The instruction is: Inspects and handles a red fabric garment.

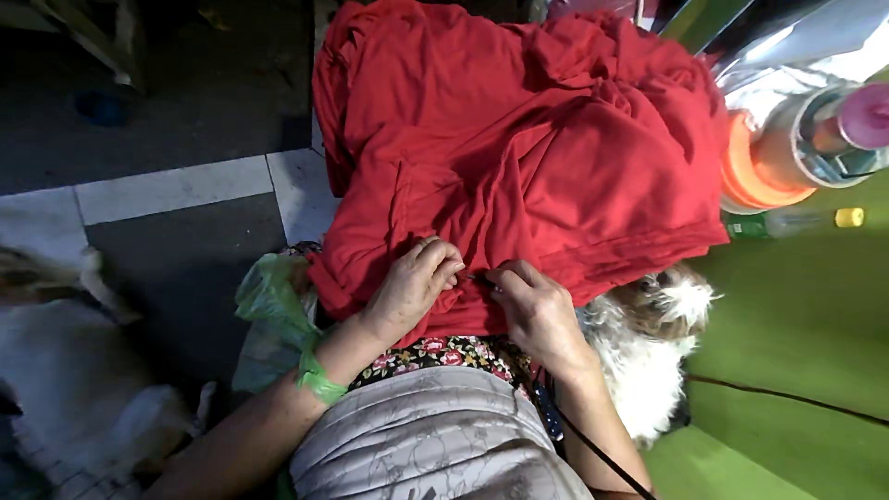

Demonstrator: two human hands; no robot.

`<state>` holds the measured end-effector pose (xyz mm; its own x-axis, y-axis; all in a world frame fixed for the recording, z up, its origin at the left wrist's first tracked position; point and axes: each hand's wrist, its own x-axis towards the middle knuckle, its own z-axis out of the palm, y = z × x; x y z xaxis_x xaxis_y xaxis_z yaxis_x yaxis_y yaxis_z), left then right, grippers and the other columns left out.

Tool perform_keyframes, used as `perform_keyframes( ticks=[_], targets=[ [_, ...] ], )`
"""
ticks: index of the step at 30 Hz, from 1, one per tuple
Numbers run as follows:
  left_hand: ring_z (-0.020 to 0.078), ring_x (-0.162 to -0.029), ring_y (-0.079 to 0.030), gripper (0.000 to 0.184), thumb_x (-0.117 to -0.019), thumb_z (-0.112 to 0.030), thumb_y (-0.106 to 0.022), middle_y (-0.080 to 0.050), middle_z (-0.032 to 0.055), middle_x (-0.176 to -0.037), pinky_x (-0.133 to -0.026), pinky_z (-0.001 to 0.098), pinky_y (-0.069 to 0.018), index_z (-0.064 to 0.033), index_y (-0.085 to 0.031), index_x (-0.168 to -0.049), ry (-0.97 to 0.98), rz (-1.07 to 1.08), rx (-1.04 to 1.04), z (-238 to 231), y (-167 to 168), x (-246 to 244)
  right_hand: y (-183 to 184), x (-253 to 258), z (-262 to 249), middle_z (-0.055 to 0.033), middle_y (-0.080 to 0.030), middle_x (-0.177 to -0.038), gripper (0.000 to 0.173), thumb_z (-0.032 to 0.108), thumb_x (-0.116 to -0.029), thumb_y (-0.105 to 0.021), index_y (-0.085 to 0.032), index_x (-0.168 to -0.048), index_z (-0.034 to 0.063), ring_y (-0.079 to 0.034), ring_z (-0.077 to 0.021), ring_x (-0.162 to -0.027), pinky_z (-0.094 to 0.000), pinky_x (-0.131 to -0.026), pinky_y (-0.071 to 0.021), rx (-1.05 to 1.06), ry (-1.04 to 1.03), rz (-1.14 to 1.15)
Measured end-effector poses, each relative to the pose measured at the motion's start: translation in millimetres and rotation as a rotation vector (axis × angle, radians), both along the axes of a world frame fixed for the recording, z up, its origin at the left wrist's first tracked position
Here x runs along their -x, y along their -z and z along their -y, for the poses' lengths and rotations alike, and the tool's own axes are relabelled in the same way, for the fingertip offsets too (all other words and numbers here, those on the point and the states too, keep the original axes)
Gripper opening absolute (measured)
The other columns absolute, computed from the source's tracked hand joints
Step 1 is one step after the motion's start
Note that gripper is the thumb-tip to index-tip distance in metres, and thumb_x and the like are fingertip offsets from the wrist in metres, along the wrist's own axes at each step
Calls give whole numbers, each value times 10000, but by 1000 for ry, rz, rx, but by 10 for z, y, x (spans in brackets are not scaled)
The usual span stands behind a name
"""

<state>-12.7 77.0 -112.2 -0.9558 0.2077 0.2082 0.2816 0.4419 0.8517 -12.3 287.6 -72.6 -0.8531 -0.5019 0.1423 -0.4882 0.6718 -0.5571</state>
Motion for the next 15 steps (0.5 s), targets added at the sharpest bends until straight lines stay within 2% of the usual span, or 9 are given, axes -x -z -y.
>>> perform_keyframes(
  ticks=[2, 4, 6, 8, 9, 11, 13, 15],
  targets=[
    [114, -772, -678, 163, -1034, -102, -547, -652, 110, -938, -738, 245, -597, 20, -650, -999, -5, 61, -17, 16, -17, -1, 7, 26, -91, -124, -720, -996, 179, 89, -948, -627, -717, -1085, 16, -713, -240, -850, -442, -728, -582, 54, 4, 108],
    [122, -784, -687, 167, -1035, -96, -544, -659, 121, -961, -748, 264, -603, 29, -653, -1029, 9, 110, -24, 30, -40, -7, -1, 58, -178, -92, -719, -1006, 250, 120, -955, -634, -669, -1176, 8, -698, -152, -842, -366, -747, -586, 142, 37, 252],
    [130, -844, -693, 205, -1024, -122, -546, -674, 128, -1023, -779, 288, -602, 29, -622, -1140, 62, 160, -21, 51, -73, -21, -32, 74, -221, -46, -708, -996, 273, 120, -952, -627, -643, -1205, 20, -670, -48, -841, -249, -754, -570, 236, 87, 368],
    [141, -886, -689, 373, -942, -186, -589, -673, 139, -1080, -784, 295, -593, 37, -582, -1240, 96, 159, 2, 36, -95, -35, -56, 65, -193, -15, -708, -989, 276, 86, -936, -623, -626, -1203, 19, -663, 1, -836, -191, -734, -561, 353, 149, 421],
    [152, -867, -689, 415, -904, -210, -640, -676, 145, -1071, -764, 300, -590, 38, -592, -1233, 84, 134, 19, 6, -96, -43, -56, 53, -158, 2, -705, -982, 274, 68, -930, -618, -612, -1200, 22, -656, 12, -825, -179, -718, -554, 419, 178, 429],
    [193, -812, -697, 340, -891, -211, -732, -691, 159, -1007, -727, 323, -594, 32, -656, -1116, 37, 72, 72, -54, -86, -52, -28, 34, -98, 10, -709, -987, 275, 53, -928, -610, -594, -1202, 29, -658, 7, -828, -182, -713, -553, 492, 196, 412],
    [200, -792, -696, 171, -930, -153, -699, -691, 147, -929, -729, 305, -594, 17, -709, -947, 20, -28, 129, -68, -58, -52, 24, 25, -74, -19, -706, -988, 272, 65, -936, -623, -613, -1202, 8, -666, -8, -842, -198, -738, -566, 435, 185, 356],
    [208, -822, -693, 150, -952, -109, -649, -701, 141, -907, -760, 284, -570, 5, -729, -896, 21, -120, 181, -49, -47, -64, 55, 22, -75, -52, -717, -1003, 268, 82, -940, -630, -635, -1194, -3, -677, -28, -849, -217, -752, -572, 354, 162, 306]
  ],
)
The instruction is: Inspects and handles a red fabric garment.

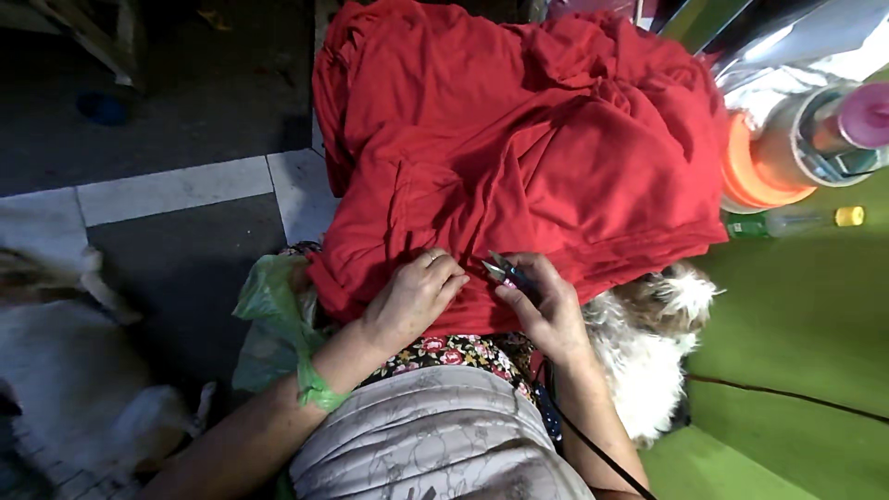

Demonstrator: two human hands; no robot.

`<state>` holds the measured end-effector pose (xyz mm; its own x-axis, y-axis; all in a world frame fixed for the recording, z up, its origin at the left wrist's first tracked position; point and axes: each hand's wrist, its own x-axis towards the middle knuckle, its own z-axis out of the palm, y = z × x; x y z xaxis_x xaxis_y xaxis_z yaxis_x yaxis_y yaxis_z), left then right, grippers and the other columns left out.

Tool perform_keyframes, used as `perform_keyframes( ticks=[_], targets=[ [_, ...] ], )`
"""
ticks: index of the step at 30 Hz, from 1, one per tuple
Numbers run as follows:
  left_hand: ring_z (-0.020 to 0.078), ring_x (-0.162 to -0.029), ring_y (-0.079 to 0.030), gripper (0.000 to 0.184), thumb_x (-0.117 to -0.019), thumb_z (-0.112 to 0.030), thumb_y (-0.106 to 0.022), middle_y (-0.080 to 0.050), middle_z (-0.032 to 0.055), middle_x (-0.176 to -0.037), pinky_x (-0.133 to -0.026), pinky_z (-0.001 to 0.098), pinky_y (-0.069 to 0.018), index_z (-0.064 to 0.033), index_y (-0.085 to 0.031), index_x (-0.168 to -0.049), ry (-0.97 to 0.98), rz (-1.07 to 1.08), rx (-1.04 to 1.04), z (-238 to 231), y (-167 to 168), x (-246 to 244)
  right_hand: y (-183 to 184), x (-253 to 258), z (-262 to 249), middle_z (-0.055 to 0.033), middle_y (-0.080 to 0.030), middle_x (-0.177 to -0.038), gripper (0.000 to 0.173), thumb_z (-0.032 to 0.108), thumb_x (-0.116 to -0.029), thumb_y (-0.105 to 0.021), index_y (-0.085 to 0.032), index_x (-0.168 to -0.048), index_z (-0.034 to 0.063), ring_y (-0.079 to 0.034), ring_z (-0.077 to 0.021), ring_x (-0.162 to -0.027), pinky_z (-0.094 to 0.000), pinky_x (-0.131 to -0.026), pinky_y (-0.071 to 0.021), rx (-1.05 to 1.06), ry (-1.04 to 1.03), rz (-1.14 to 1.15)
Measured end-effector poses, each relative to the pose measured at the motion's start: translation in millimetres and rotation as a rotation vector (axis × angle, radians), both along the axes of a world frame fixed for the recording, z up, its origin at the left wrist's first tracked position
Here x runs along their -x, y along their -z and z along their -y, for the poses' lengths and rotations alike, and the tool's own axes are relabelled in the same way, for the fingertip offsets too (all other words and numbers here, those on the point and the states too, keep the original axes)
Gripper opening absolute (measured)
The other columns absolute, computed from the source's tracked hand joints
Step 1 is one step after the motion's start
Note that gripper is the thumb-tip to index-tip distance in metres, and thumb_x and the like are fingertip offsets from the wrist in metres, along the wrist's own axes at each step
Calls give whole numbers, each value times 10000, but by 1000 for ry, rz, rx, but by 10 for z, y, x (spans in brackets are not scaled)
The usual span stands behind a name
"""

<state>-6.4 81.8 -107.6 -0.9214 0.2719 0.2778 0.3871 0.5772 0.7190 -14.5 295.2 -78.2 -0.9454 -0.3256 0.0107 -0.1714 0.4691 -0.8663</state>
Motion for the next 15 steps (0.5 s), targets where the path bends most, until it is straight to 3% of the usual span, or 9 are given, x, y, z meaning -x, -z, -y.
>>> perform_keyframes(
  ticks=[4, 9, 15],
  targets=[
    [241, -894, -700, 171, -1001, -100, -584, -703, 149, -948, -818, 299, -570, 2, -717, -964, 66, -63, 43, 83, 22, -5, 23, -1, -32, -77, -723, -994, 244, 89, -923, -659, -677, -1149, -1, -691, -81, -848, -263, -759, -587, -90, -68, -95],
    [247, -912, -706, 179, -1001, -79, -571, -709, 159, -994, -815, 299, -576, -17, -737, -1028, 109, -105, 38, 140, 77, 43, -4, -39, 9, -106, -729, -1013, 194, 75, -914, -663, -721, -1092, 25, -710, -221, -851, -434, -739, -583, -253, -125, -242],
    [346, -971, -728, 183, -966, 0, -587, -729, 231, -1053, -893, 381, -570, 80, -731, -1046, 57, 31, 53, 81, -187, 3, -43, -135, 174, -140, -730, -1033, 168, 38, -902, -636, -741, -1034, 30, -724, -286, -857, -456, -675, -576, -405, -51, -349]
  ],
)
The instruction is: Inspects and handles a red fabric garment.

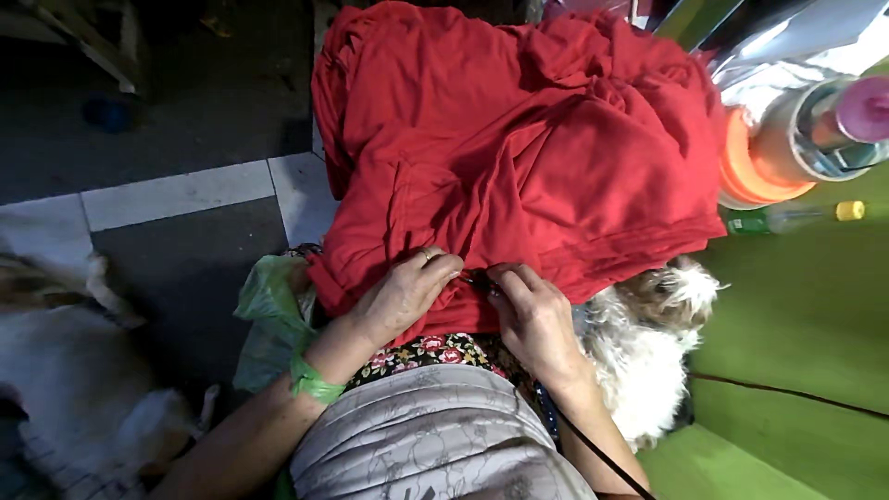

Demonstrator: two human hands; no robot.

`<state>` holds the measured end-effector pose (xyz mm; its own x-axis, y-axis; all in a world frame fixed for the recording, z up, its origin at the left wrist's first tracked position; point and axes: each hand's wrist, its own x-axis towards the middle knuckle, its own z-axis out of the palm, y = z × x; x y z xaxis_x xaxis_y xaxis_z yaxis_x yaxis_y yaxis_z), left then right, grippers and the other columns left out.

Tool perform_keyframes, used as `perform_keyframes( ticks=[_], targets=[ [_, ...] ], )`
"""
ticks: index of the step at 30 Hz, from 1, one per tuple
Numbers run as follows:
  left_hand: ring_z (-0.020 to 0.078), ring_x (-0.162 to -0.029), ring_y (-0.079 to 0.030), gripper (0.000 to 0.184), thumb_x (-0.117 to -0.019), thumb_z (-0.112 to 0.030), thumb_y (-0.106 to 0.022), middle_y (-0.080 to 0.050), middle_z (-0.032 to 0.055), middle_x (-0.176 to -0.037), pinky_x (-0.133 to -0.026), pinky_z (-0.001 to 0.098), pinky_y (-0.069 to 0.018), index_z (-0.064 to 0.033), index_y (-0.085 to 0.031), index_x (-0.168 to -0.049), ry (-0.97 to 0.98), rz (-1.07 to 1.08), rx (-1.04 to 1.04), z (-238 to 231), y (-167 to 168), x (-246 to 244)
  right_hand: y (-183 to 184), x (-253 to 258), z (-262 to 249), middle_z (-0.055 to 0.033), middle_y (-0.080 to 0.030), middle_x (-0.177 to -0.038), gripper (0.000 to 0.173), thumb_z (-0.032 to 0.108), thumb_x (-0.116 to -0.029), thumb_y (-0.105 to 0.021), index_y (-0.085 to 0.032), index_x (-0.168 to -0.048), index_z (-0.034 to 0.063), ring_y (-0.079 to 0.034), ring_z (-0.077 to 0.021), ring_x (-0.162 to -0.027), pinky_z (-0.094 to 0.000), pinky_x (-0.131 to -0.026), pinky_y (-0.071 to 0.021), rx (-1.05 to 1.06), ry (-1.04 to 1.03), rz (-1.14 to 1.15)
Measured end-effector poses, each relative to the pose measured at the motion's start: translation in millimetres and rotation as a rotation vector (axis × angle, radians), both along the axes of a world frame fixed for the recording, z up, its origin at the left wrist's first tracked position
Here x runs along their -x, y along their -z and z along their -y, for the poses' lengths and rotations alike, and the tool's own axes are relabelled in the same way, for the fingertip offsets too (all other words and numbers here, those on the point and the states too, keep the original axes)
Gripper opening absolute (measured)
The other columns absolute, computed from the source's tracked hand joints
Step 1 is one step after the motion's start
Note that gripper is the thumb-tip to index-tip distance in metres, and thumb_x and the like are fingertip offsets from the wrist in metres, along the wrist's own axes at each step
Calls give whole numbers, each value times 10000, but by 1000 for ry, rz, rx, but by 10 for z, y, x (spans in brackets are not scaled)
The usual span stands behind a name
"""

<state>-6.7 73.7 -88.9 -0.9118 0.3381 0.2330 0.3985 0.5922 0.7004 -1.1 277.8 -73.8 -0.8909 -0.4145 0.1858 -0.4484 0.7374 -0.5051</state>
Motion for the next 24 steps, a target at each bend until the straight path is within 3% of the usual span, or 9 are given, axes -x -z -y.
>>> perform_keyframes(
  ticks=[4, 8, 11, 16, 24],
  targets=[
    [213, -853, -704, 180, -1018, -92, -556, -699, 144, -951, -810, 290, -581, 9, -705, -1022, 25, -96, -73, 47, 276, 52, 60, 9, 37, -153, -717, -1000, 164, 14, -903, -625, -752, -1001, 44, -715, -294, -830, -456, -652, -572, 14, 6, -25],
    [160, -778, -701, 159, -1022, -97, -554, -699, 105, -867, -768, 285, -591, 14, -666, -1007, -51, 63, -139, 31, 261, 49, 95, 39, -5, -158, -714, -1007, 165, 20, -928, -604, -744, -1015, 30, -712, -293, -818, -460, -648, -569, 46, -19, 1],
    [105, -784, -679, 165, -1025, -118, -573, -670, 100, -926, -757, 246, -592, 15, -668, -1013, -97, 180, -232, 23, 248, 42, 14, 97, -85, -143, -706, -1021, 185, 66, -921, -628, -708, -1080, 13, -707, -267, -797, -455, -648, -579, 46, -69, 114],
    [83, -827, -668, 145, -1003, -110, -612, -629, 117, -1033, -767, 205, -590, 18, -678, -988, -113, 149, -292, 16, 254, 11, -124, 123, 67, -160, -697, -966, 184, 32, -880, -648, -716, -1051, 22, -699, -300, -734, -466, -581, -557, -60, -55, 100],
    [101, -794, -620, 162, -995, -125, -623, -610, 123, -957, -737, 177, -540, 20, -688, -965, -127, -4, -234, -3, 288, 2, -141, 195, 233, -166, -678, -869, 188, 9, -856, -669, -742, -1024, 53, -691, -339, -727, -484, -595, -547, -166, -68, 41]
  ],
)
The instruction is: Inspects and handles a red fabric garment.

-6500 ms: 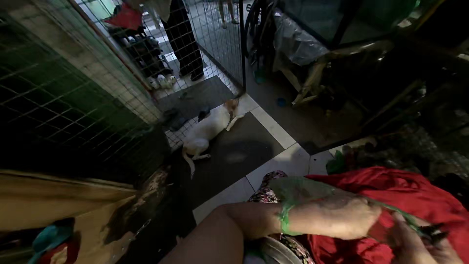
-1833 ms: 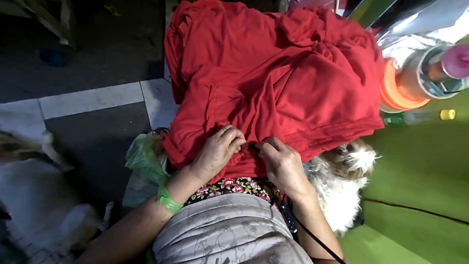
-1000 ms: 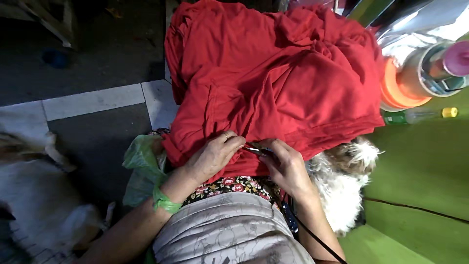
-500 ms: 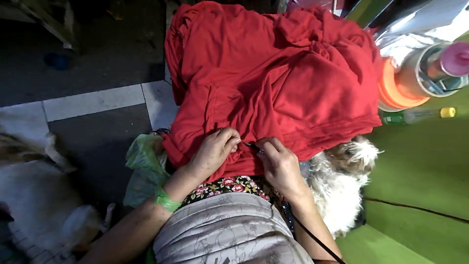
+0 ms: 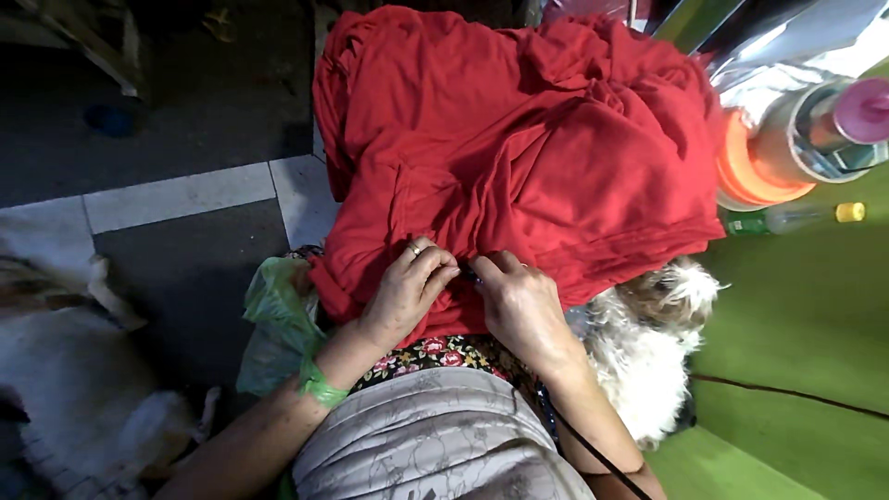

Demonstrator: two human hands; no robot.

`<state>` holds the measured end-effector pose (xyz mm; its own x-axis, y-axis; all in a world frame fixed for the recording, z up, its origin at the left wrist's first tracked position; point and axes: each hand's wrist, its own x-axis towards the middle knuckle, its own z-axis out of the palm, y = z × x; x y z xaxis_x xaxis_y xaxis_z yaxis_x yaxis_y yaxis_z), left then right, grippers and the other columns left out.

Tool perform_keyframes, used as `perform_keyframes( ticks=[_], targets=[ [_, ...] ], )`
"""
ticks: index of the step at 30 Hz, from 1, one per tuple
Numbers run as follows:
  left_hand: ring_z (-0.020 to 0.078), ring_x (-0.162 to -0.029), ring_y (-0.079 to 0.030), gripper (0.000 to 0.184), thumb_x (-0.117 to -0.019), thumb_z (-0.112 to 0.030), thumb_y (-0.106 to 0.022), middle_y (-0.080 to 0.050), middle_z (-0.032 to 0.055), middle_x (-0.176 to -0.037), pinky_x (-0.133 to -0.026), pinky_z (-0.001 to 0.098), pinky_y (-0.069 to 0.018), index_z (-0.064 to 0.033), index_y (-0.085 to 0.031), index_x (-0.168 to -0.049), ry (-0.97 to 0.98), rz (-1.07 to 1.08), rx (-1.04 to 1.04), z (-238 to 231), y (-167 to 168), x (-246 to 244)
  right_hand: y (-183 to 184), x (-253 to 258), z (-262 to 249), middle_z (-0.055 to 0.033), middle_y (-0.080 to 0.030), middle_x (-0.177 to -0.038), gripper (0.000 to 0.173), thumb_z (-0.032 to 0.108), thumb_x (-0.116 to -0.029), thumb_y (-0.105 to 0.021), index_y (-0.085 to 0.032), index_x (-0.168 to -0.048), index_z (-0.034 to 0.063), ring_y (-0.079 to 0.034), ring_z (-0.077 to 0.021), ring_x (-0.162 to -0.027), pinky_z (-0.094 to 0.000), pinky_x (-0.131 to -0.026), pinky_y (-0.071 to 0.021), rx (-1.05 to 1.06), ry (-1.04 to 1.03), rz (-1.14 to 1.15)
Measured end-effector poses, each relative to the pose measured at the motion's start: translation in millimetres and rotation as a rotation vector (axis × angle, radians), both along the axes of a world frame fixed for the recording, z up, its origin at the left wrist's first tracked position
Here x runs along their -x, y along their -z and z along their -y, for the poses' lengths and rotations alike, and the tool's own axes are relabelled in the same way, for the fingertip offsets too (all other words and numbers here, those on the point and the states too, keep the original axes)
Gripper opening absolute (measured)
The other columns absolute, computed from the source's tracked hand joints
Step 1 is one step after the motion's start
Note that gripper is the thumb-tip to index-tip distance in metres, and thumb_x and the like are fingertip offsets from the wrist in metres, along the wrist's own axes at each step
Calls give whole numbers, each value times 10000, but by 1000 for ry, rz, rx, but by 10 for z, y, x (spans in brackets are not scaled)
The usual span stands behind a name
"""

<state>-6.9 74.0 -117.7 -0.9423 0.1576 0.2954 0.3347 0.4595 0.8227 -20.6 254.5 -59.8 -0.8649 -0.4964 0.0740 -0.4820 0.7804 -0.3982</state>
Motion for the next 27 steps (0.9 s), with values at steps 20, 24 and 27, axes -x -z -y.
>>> perform_keyframes(
  ticks=[20, 24, 27],
  targets=[
    [26, -749, -670, 204, -1024, -119, -571, -687, 43, -892, -734, 169, -580, 15, -724, -1039, -60, 264, -155, 73, -114, -26, 353, 67, -522, 23, -685, -944, 263, 120, -948, -624, -614, -1190, 15, -634, 28, -807, -175, -711, -543, 689, 113, 323],
    [71, -738, -634, 188, -914, -169, -741, -676, 98, -955, -690, 194, -548, -8, -750, -1011, -38, 256, -91, -11, -109, -16, 383, 66, -516, 6, -691, -945, 258, 110, -943, -629, -620, -1176, 1, -641, 23, -824, -181, -740, -554, 674, 83, 288],
    [39, -700, -653, 107, -956, -102, -684, -673, 67, -910, -669, 177, -577, -5, -728, -961, -36, 315, -163, -20, -137, 19, 322, 69, -522, -36, -709, -955, 244, 116, -938, -640, -649, -1146, -10, -659, -5, -834, -197, -761, -559, 567, 36, 272]
  ],
)
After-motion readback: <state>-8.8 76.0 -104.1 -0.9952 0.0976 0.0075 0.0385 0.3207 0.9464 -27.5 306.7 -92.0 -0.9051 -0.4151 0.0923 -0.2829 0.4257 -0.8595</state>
